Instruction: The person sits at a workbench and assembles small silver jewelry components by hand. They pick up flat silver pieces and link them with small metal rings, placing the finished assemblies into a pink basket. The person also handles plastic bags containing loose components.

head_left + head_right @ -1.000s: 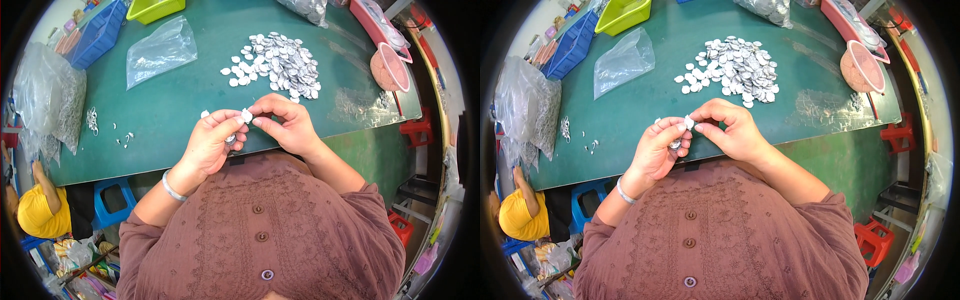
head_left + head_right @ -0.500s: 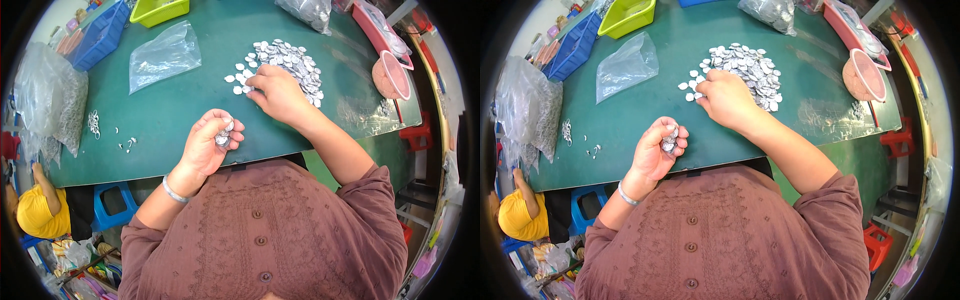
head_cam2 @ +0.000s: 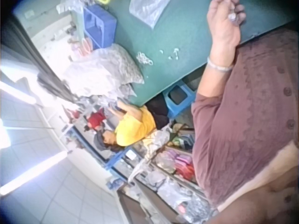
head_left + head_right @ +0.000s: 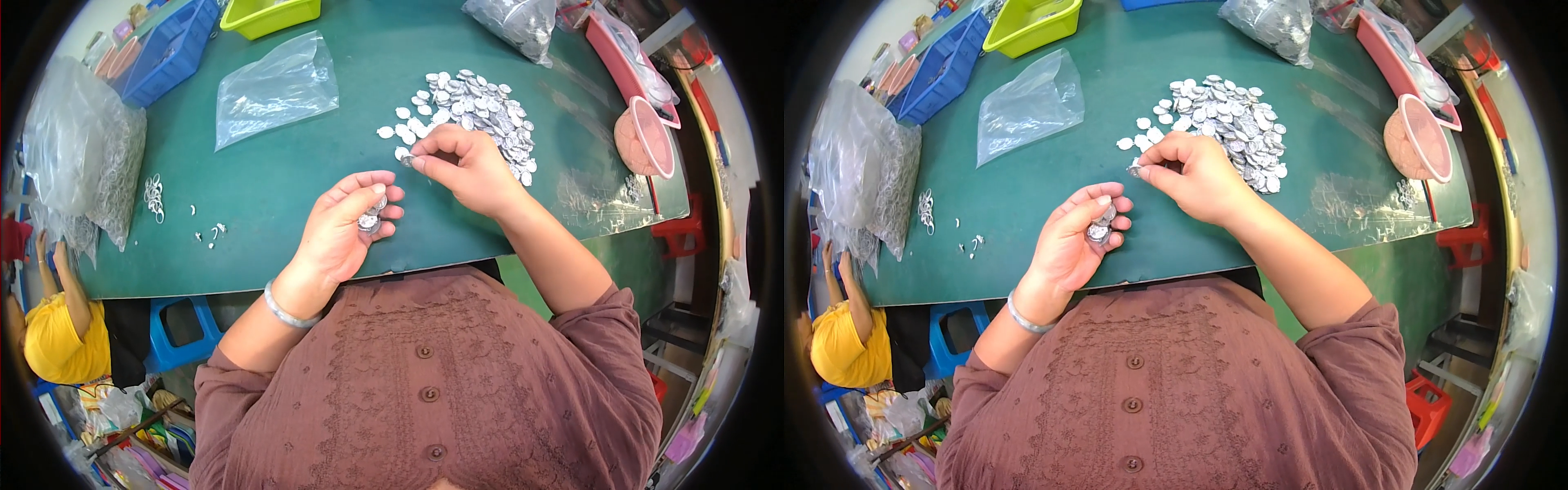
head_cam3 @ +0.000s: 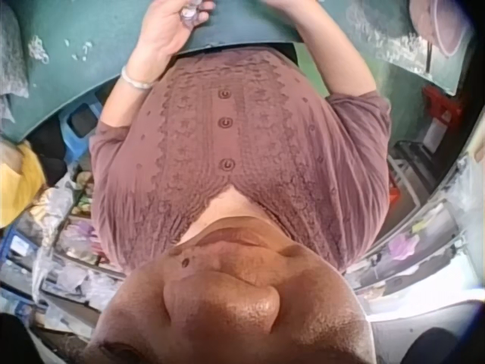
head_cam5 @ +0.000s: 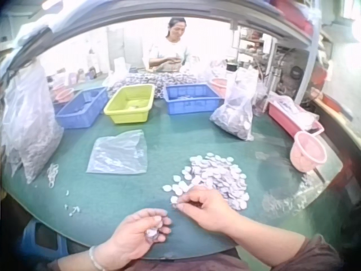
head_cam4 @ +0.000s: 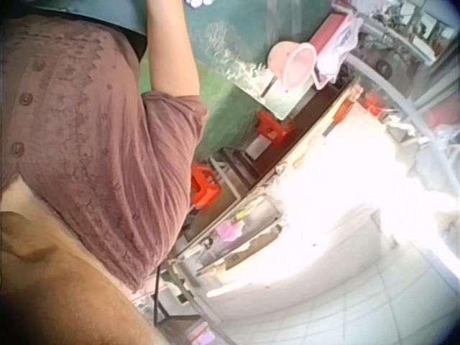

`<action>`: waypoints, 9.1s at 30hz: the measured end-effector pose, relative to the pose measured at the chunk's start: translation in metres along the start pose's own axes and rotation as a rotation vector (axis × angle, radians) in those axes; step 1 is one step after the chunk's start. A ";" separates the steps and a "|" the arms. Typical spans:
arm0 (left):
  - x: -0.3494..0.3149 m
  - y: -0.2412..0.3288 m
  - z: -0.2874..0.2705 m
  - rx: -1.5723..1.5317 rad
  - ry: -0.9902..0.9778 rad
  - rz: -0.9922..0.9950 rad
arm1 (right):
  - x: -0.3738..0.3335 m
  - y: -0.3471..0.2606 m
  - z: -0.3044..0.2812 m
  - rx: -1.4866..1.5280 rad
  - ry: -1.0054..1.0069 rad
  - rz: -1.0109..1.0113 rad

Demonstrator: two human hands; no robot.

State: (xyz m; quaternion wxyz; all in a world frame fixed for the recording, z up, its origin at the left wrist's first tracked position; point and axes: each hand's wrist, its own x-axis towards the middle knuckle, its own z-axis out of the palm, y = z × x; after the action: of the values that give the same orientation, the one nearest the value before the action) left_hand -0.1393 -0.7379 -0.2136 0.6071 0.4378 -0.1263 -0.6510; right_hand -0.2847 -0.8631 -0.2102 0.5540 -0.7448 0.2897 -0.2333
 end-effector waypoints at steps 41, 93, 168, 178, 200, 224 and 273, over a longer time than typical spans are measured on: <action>-0.005 -0.001 0.003 0.041 -0.020 -0.010 | -0.019 0.003 0.019 -0.003 0.035 -0.370; -0.006 -0.002 0.001 0.167 0.049 0.091 | -0.008 -0.012 0.010 0.097 -0.153 0.079; -0.006 -0.004 0.005 0.029 -0.007 0.032 | -0.018 -0.005 0.016 0.263 0.033 0.063; -0.006 -0.004 0.002 0.000 -0.004 0.046 | -0.021 -0.007 0.017 0.312 -0.040 0.089; -0.009 -0.002 -0.006 -0.059 -0.070 -0.014 | -0.027 -0.002 0.018 -0.136 0.074 -0.392; -0.003 -0.001 -0.015 -0.108 -0.127 -0.023 | 0.008 0.019 -0.012 -1.017 0.190 -0.509; -0.029 0.012 -0.029 0.108 0.108 0.095 | -0.002 -0.007 0.008 -0.260 -0.116 0.024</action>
State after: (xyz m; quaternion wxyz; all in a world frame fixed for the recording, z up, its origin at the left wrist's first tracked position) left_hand -0.1142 -0.7042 -0.2103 0.6186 0.4980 -0.1490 -0.5891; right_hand -0.2798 -0.8545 -0.2059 0.4715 -0.8189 0.2939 -0.1440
